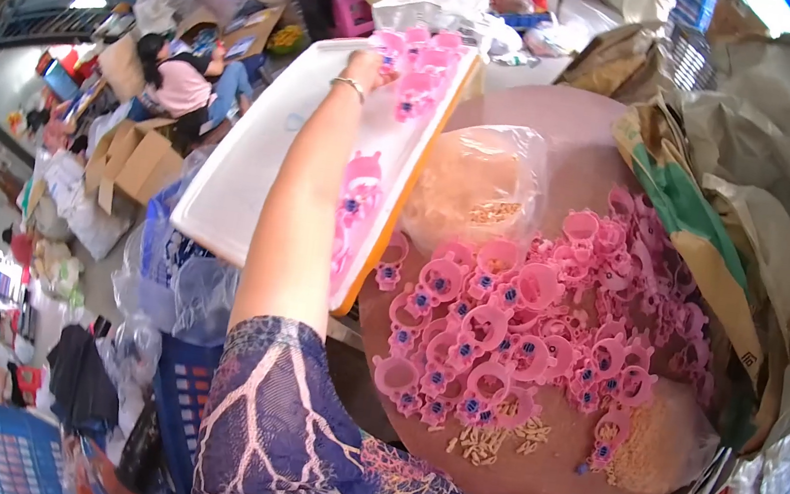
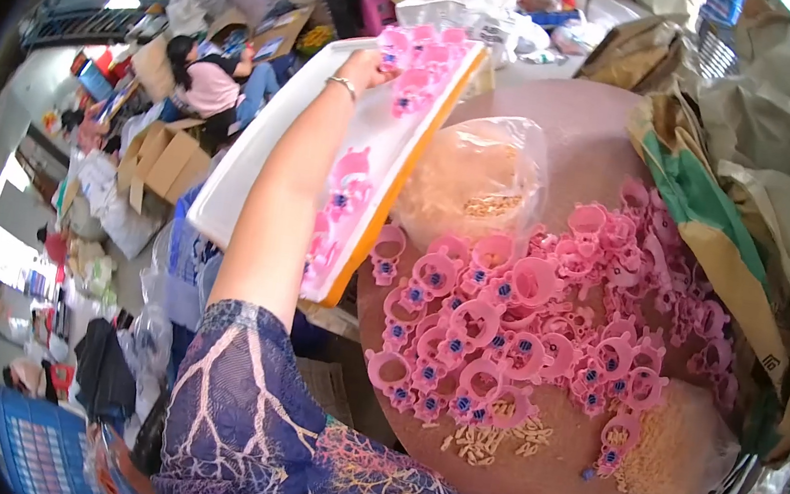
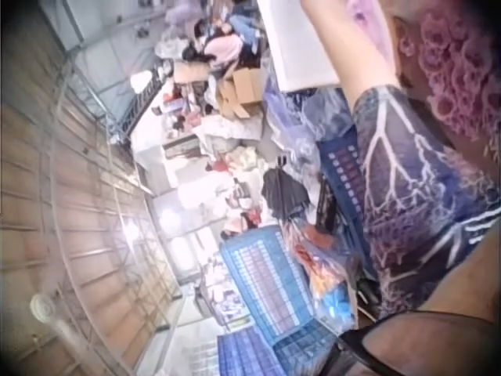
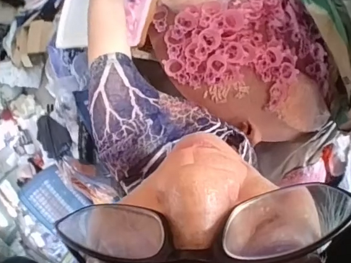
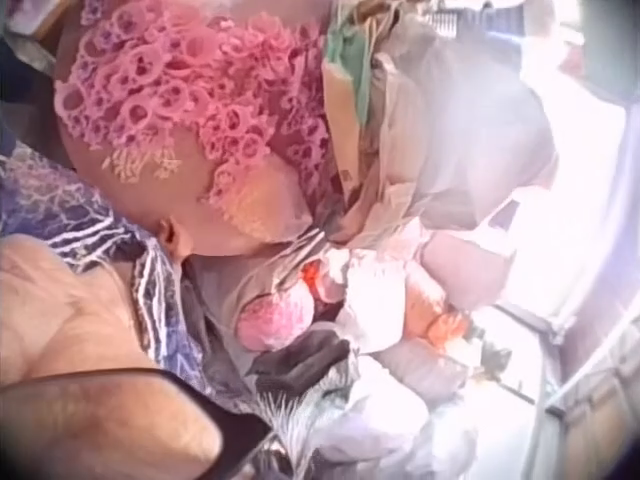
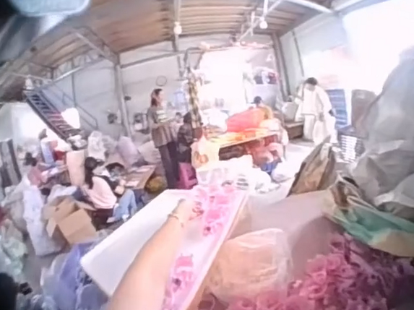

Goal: Assemble small decorative parts onto pink plastic toy frames.

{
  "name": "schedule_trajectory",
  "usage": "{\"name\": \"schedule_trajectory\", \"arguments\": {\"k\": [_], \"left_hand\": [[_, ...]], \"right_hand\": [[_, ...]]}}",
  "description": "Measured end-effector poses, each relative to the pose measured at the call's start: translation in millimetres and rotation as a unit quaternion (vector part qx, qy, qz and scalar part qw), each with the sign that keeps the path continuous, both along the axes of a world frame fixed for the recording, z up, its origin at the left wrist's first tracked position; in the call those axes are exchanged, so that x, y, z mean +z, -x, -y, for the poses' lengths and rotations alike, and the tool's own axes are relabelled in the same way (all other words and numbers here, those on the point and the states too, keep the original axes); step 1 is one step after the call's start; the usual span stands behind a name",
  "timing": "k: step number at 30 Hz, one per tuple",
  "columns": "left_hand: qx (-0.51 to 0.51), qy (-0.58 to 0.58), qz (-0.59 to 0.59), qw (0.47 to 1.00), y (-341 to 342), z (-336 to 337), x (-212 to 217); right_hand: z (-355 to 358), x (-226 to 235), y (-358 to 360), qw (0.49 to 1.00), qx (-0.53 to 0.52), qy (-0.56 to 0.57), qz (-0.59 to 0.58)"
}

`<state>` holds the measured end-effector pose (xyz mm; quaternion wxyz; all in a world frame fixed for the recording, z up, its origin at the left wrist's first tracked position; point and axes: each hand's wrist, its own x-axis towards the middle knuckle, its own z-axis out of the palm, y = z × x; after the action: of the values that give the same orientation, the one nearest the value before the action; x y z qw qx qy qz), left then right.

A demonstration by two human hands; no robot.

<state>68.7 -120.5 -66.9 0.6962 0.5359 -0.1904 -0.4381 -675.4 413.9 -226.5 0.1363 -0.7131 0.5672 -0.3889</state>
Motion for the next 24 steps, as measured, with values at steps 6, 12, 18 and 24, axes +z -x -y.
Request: {"name": "schedule_trajectory", "arguments": {"k": [6,12,18,24], "left_hand": [[0.037,-0.024,0.156,0.987,16.9,4.1,-14.2],[0.106,-0.257,0.653,0.704,-14.0,-15.6,10.4],[-0.007,-0.014,0.974,0.228,-42.8,-23.6,73.9],[-0.028,-0.064,0.654,0.754,21.6,-98.3,186.9]], "right_hand": [[1.4,9.2,-10.9,0.999,-0.037,-0.024,-0.018],[2.5,15.0,-10.5,0.999,0.006,0.007,-0.047],[12.0,25.1,-14.9,0.994,0.028,0.042,-0.096],[11.9,39.6,-17.8,0.999,0.029,0.004,-0.030]]}}
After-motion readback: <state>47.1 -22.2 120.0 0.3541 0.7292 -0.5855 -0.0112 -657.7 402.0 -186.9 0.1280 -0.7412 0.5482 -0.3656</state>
